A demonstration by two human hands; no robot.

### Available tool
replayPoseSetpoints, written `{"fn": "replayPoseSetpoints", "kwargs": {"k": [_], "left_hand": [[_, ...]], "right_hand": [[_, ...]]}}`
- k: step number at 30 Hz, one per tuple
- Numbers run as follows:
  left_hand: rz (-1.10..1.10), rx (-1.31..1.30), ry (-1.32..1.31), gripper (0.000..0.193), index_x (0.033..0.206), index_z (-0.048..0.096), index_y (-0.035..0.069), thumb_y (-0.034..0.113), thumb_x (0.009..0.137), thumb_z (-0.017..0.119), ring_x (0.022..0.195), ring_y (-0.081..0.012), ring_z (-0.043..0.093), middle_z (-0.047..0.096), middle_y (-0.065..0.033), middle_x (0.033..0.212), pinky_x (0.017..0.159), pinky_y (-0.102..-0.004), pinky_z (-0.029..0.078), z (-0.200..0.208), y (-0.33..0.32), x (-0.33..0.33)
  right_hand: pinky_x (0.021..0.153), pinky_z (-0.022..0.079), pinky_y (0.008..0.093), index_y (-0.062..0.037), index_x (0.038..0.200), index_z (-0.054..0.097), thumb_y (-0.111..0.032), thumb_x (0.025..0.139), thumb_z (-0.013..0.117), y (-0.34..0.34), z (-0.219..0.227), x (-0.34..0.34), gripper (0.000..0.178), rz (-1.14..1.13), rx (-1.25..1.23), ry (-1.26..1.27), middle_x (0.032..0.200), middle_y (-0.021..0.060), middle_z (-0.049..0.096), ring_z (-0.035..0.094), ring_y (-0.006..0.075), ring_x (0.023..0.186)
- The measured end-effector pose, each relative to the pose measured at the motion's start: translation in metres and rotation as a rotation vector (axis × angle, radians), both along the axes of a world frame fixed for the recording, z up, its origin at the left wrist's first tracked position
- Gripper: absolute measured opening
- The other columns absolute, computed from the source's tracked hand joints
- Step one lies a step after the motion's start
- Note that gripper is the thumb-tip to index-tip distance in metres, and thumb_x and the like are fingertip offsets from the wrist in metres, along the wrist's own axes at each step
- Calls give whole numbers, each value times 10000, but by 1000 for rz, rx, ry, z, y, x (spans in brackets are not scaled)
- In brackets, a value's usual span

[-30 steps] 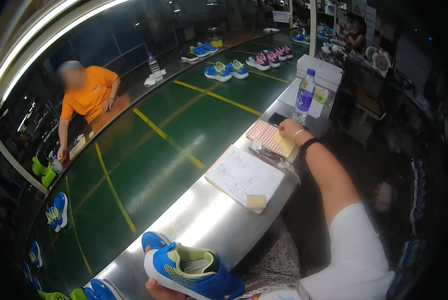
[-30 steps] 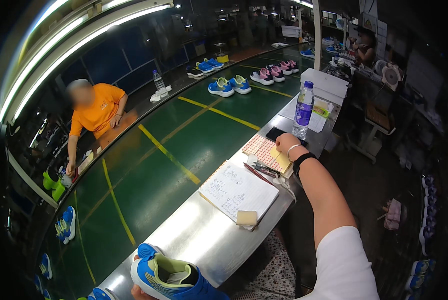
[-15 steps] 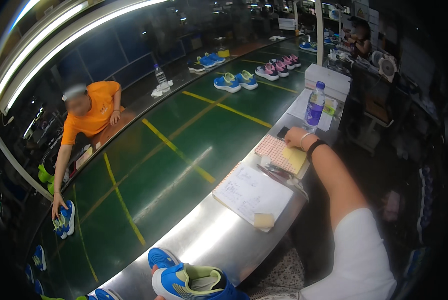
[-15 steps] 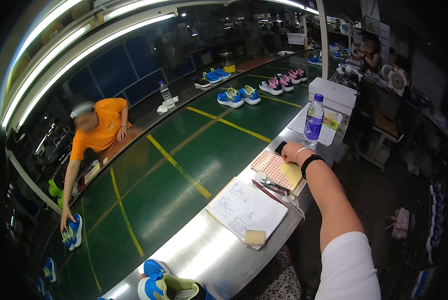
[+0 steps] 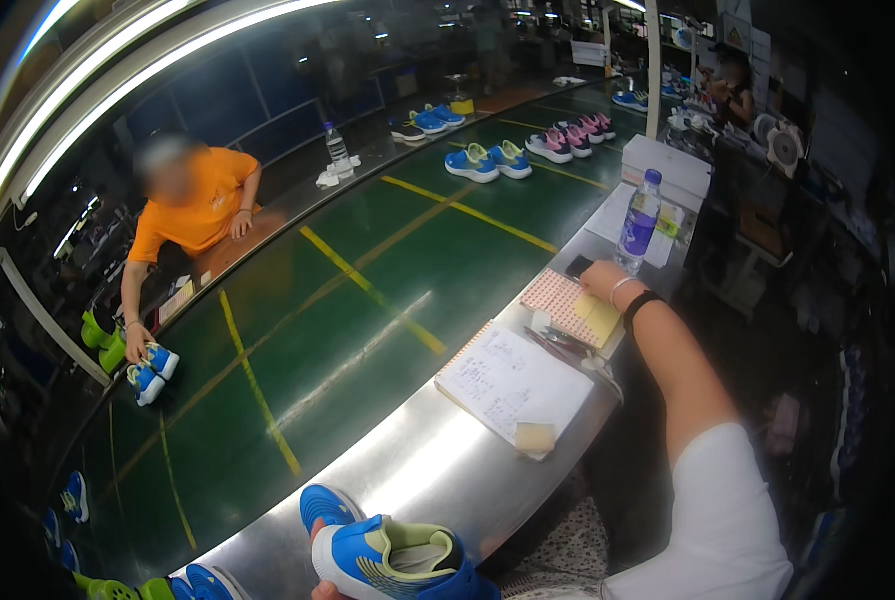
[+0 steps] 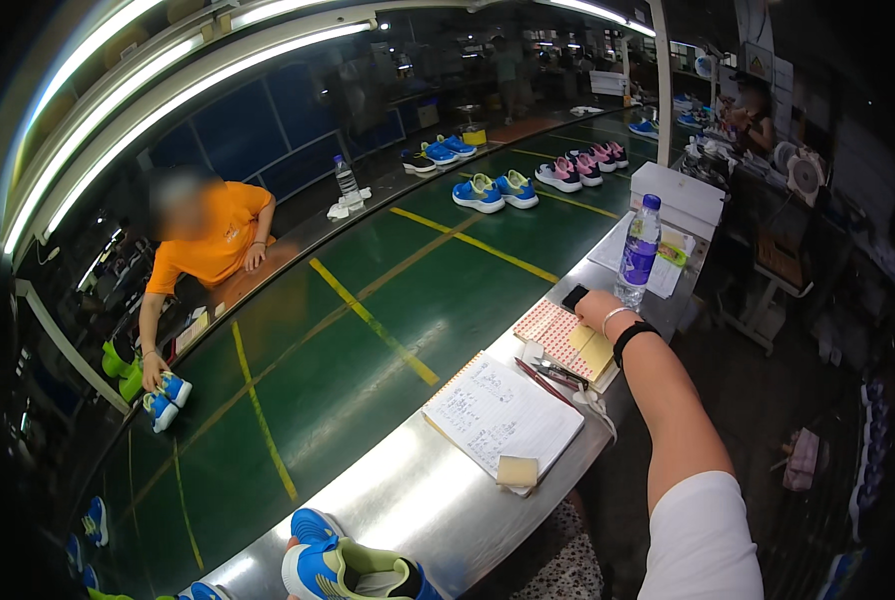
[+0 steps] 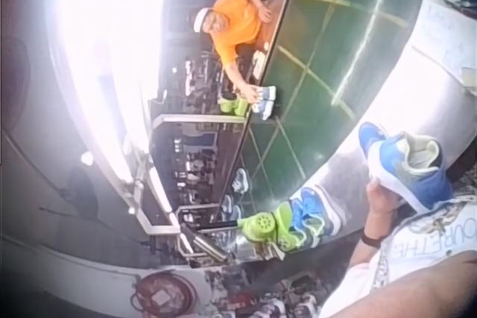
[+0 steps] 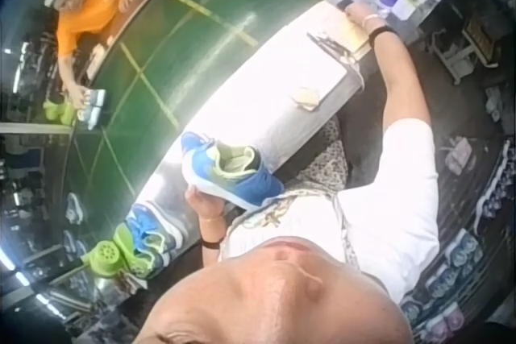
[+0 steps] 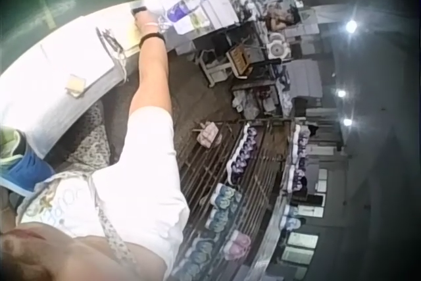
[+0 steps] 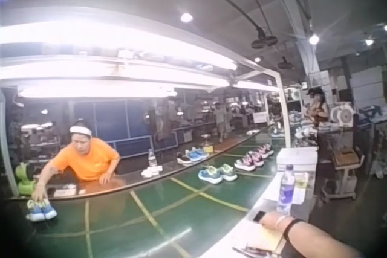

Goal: Inspecting manufactured shoes for quality control on an assembly line.

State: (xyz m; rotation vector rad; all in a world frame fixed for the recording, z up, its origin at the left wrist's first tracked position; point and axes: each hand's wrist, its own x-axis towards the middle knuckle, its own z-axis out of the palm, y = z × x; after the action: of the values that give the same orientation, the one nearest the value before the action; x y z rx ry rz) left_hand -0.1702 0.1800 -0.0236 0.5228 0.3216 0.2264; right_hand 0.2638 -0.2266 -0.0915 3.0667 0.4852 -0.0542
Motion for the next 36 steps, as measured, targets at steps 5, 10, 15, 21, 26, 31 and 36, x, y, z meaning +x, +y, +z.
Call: {"fn": "replayPoseSetpoints", "kwargs": {"k": [5,10,15,21,26,31,36], "left_hand": [[-3,77,-7,616,1264,392,8,267,770,651,990,-320,557,552,-152,1135,785,-433,446,-3,1,-2],[-19,143,5,681,1294,357,33,290,741,660,1027,-321,536,529,-155,1162,832,-436,430,-11,2,7],[-47,213,17,748,1323,321,58,312,712,668,1064,-323,516,506,-157,1189,878,-439,413,-15,2,18],[-63,296,32,829,1359,279,88,340,678,679,1109,-325,492,478,-159,1222,933,-443,394,-11,2,22],[-63,364,50,898,1389,243,114,362,649,688,1146,-327,471,455,-161,1249,979,-446,377,-7,5,21],[-5,349,50,981,1403,207,94,269,606,752,1176,-312,447,422,-148,1265,1025,-428,347,10,2,-4],[25,511,19,926,1383,240,79,258,623,739,1180,-279,449,434,-130,1267,1018,-411,353,5,10,-5]], "right_hand": [[750,494,404,-106,849,695,-212,768,602,2,-4,3,162,25,-5,-49,837,146,658,628,329,802],[767,497,398,-110,840,704,-190,764,580,7,3,2,166,4,23,21,866,145,662,632,325,820],[764,504,396,-66,831,701,-169,754,572,16,1,0,183,-77,-60,-37,849,167,660,637,326,827],[727,521,396,-34,834,678,-104,808,504,13,-5,-10,189,-98,-106,-176,856,174,653,643,323,818],[675,521,393,-43,835,642,-106,844,487,26,5,-35,168,-257,137,-411,851,134,614,633,294,785],[634,482,324,-22,855,639,-127,807,611,116,79,-118,119,262,766,-443,779,116,602,608,245,723],[586,479,280,-6,830,642,-23,776,646,193,149,-231,57,664,1015,-275,762,94,610,597,212,659]]}}
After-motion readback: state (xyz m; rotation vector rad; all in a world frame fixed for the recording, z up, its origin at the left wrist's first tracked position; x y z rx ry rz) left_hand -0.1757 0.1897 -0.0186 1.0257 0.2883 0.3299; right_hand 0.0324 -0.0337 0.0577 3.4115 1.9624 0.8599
